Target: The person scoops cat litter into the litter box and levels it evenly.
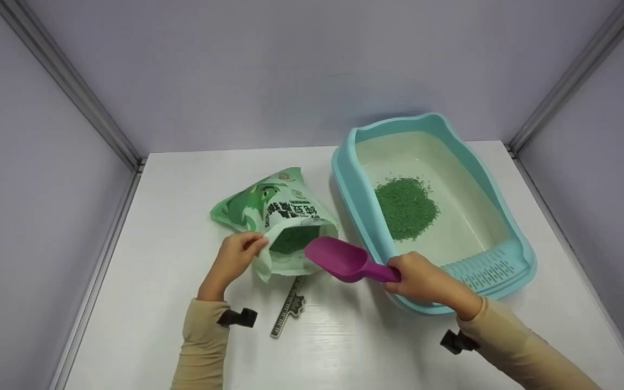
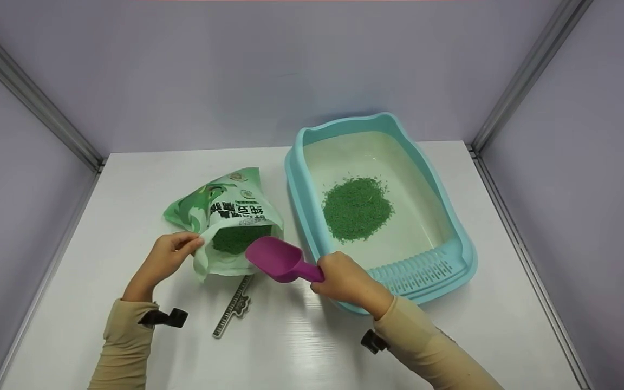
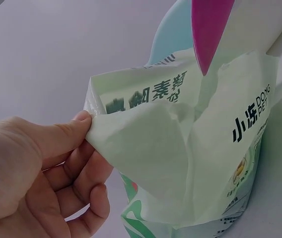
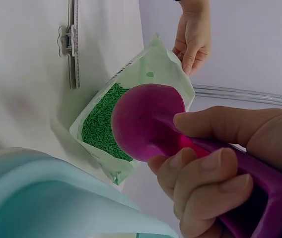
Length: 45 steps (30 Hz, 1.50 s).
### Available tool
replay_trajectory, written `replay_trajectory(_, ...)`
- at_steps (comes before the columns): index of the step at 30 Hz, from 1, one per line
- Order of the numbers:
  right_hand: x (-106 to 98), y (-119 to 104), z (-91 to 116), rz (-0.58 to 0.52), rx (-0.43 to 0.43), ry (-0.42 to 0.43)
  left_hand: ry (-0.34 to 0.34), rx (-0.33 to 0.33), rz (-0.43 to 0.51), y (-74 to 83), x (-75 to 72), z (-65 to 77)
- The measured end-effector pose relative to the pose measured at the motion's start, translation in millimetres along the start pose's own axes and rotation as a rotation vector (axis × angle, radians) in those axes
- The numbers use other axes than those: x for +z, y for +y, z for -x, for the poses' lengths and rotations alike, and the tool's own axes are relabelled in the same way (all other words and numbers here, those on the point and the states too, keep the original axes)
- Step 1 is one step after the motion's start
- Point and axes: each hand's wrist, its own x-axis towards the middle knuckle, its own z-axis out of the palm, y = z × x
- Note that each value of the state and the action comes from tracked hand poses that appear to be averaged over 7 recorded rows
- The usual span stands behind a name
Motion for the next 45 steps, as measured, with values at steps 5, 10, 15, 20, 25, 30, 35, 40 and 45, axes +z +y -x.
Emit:
replay_trajectory(5, 4.0, 0.5, -4.5, -0.008, 0.015, -0.009, 0.006, 0.004, -0.008, 0.1, 0.0, 0.0)
replay_trajectory(10, 9.2, 0.0, -10.4, -0.027, 0.043, -0.023, 0.013, 0.011, -0.018, 0.2, 0.3, -0.2)
replay_trajectory(15, 14.1, -1.7, -16.5, -0.047, 0.072, -0.026, 0.014, 0.017, -0.015, -0.7, 0.9, -0.7)
replay_trajectory(20, 19.3, -3.8, -22.6, -0.059, 0.085, -0.032, 0.005, 0.015, -0.020, -2.1, 1.3, -1.4)
replay_trajectory(25, 24.5, -3.6, -27.8, -0.007, 0.093, -0.015, -0.002, 0.007, -0.017, -2.2, 1.3, -2.0)
replay_trajectory(30, 28.5, -3.8, -31.6, 0.000, 0.115, -0.025, 0.000, 0.009, -0.018, -1.0, 0.8, -1.7)
replay_trajectory(35, 33.6, -4.2, -36.5, 0.011, 0.096, -0.026, 0.007, 0.020, -0.019, -0.8, 0.8, -0.8)
replay_trajectory(40, 39.9, -5.4, -42.4, -0.037, 0.123, -0.046, 0.009, 0.027, -0.012, -0.5, 1.1, -0.5)
replay_trajectory(45, 43.7, -8.5, -47.8, -0.075, 0.161, -0.062, 0.013, 0.025, -0.003, -0.8, 1.8, -0.5)
